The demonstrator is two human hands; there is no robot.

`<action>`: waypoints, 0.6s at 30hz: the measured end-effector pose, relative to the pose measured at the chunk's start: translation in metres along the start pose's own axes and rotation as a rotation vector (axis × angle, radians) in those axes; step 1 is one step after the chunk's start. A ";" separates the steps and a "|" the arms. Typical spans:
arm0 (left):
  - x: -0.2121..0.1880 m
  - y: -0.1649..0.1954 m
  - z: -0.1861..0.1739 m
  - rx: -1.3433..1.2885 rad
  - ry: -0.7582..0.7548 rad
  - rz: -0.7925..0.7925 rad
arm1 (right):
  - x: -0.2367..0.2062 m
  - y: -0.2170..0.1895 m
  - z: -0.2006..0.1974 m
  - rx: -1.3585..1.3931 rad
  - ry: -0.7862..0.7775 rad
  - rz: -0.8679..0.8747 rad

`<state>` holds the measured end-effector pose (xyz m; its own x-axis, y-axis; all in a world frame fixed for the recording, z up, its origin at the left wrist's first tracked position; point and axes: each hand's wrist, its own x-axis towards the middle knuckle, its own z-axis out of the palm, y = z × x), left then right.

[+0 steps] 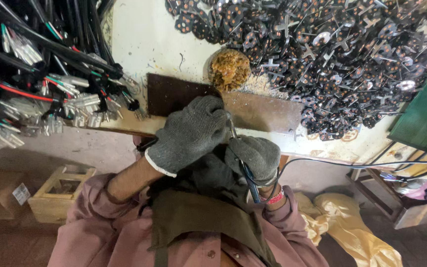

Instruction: The person solders wires to black electrical connectors at a workbench, using a soldering iron in one hand and solder wire in the other. They finish each connector and place it on a large pile of completed connectors on the bench, repeating the process.

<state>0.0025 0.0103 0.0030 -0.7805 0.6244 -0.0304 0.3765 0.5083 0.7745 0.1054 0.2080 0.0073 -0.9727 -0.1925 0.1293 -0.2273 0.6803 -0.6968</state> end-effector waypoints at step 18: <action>-0.005 -0.008 0.011 0.046 0.094 0.075 | -0.006 0.005 0.009 0.023 0.141 -0.056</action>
<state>0.0091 0.0091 -0.0098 -0.7918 0.6044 0.0880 0.4567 0.4902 0.7424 0.1103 0.2062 -0.0028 -0.9557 -0.1275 0.2653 -0.2821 0.6546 -0.7013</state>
